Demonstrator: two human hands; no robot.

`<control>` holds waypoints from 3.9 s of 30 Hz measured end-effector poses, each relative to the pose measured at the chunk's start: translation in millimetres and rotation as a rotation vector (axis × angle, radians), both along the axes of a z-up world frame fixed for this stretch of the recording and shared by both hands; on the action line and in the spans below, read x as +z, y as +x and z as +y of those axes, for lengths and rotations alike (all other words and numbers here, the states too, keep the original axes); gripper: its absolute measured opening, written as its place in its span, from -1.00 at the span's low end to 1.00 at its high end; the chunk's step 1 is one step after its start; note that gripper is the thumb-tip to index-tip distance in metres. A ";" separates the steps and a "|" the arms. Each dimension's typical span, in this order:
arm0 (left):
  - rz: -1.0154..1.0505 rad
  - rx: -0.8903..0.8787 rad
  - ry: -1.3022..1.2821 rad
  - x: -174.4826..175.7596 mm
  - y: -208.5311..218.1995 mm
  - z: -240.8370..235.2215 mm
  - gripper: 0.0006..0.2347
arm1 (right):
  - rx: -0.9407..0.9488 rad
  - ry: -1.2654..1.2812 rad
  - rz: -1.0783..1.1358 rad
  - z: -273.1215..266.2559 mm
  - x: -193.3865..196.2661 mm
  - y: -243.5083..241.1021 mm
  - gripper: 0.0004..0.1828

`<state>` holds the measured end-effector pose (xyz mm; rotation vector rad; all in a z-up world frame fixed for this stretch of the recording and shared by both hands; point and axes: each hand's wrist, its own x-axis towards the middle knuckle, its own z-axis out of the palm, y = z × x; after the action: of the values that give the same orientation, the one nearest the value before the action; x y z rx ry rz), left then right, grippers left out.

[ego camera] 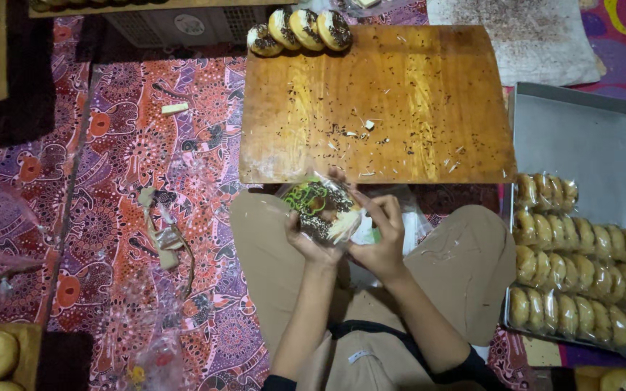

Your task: The person sits on the floor and repeatedly picks up donuts from a wooden board, places them into clear plastic bags, and sets the filled bags into a metal tray. The process is repeated for multiple donuts.

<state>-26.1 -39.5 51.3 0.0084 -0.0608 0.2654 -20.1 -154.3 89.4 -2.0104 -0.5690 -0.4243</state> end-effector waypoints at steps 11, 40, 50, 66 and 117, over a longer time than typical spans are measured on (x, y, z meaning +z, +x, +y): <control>-0.005 -0.150 0.048 11.9 -11.1 -4.2 -0.15 | 0.316 -0.073 0.085 -28.5 34.4 25.7 -0.43; -0.269 0.657 2.061 130.3 -83.1 32.4 -0.82 | 0.602 -0.031 0.048 -59.3 95.0 -9.1 -0.82; -0.020 0.822 2.128 125.3 -91.6 65.9 -0.85 | -0.354 -0.586 -0.414 -72.8 -10.7 37.6 -0.79; 0.935 0.409 1.415 -20.3 -46.1 110.4 -0.85 | 0.372 0.512 0.986 50.0 -87.0 39.2 -0.77; 0.168 0.201 1.028 -41.4 28.2 -23.7 -0.18 | 0.265 -0.367 0.302 -40.2 -48.5 63.6 -0.38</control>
<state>2.0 -63.2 9.8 1.0621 -0.0232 0.4091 43.6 -194.5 40.9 -2.2489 -0.7490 0.1557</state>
